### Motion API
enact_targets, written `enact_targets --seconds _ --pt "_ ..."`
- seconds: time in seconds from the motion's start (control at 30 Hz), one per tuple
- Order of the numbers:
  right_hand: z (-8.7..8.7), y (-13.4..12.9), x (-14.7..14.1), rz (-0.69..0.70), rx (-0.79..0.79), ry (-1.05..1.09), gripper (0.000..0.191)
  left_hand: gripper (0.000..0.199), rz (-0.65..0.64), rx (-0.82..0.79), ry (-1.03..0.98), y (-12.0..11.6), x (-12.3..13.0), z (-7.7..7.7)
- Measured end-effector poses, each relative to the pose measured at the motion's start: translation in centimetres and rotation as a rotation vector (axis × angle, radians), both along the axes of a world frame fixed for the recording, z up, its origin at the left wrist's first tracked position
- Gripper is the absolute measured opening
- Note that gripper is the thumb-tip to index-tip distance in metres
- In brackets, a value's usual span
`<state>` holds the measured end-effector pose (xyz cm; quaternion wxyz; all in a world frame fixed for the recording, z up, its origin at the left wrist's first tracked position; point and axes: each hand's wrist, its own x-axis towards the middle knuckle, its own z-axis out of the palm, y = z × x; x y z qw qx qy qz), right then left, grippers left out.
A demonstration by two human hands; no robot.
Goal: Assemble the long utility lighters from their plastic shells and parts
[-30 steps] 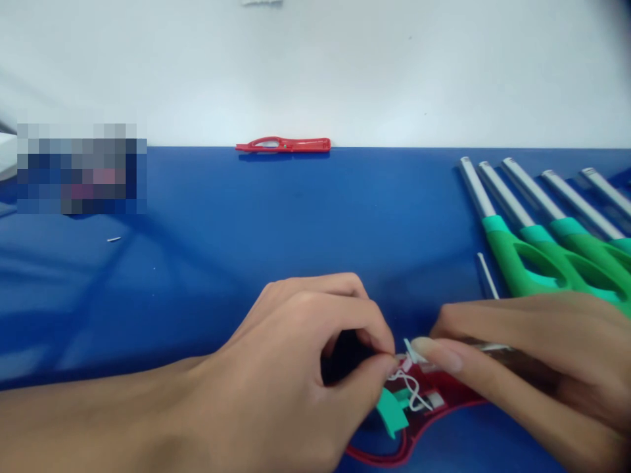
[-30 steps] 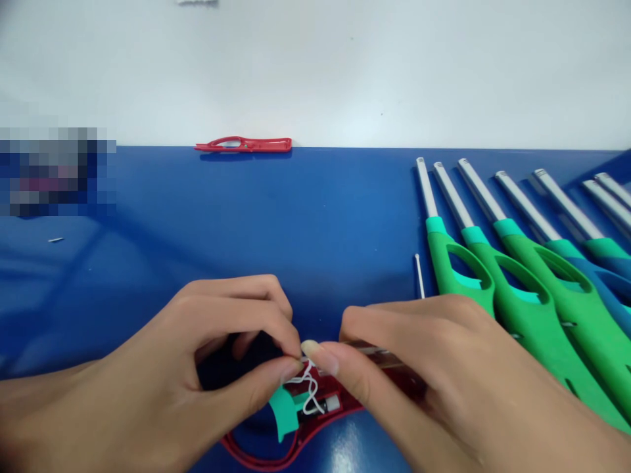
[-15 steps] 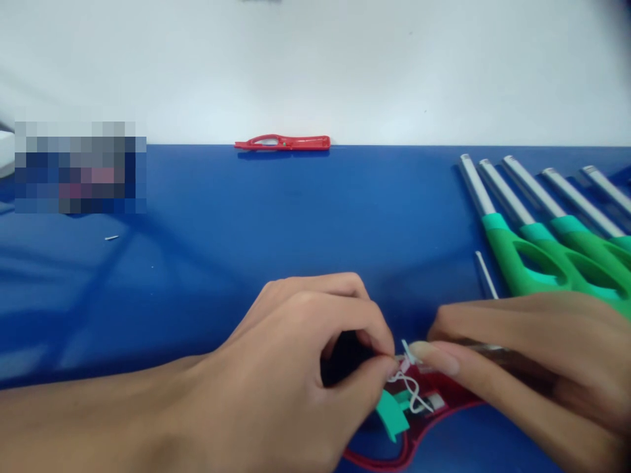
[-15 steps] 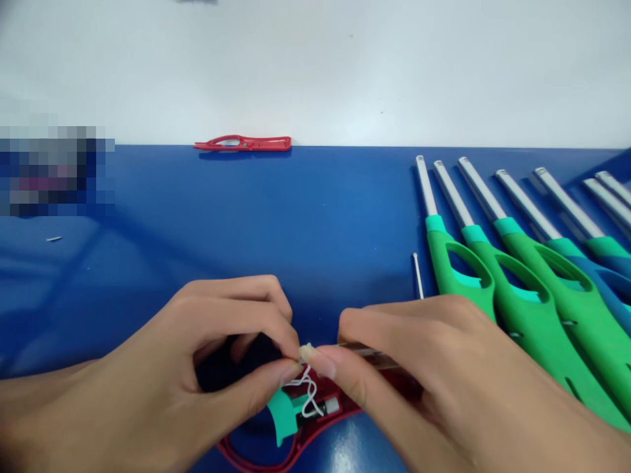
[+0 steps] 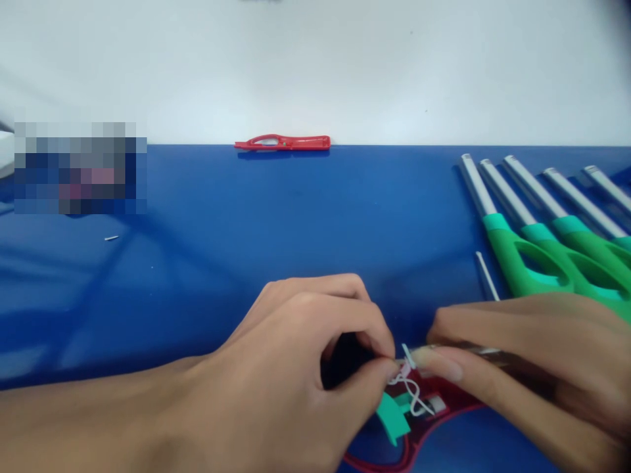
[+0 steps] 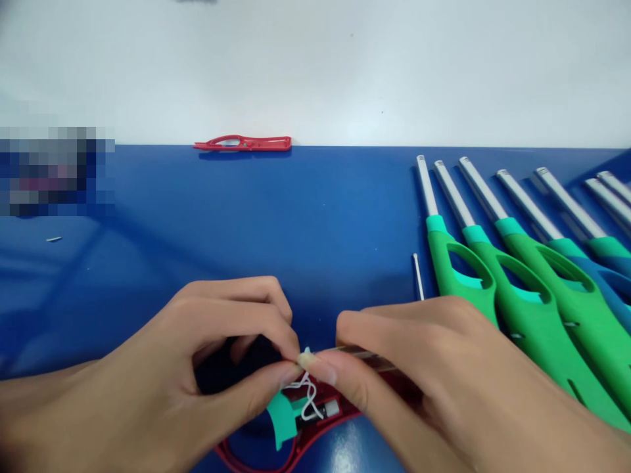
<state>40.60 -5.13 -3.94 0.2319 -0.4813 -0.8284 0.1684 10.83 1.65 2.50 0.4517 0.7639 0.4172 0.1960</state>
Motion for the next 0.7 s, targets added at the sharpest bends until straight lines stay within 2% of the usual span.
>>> enact_targets --seconds 0.13,0.27,0.43,0.7 --pt "-0.2 -0.1 0.0 0.005 0.011 0.001 0.071 0.002 0.008 0.012 0.018 0.2 0.6 0.3" --pt "-0.1 0.0 0.1 0.014 0.021 -0.005 0.07 0.003 0.002 -0.011 0.009 -0.1 0.1 0.0" --pt "0.0 0.3 0.2 0.019 0.036 -0.009 0.069 0.022 -0.039 0.006 -0.123 -0.5 -0.9 -0.8" --pt "-0.3 0.3 0.6 0.032 0.057 -0.013 0.068 0.019 0.002 0.004 -0.182 -0.8 -0.7 -0.9"
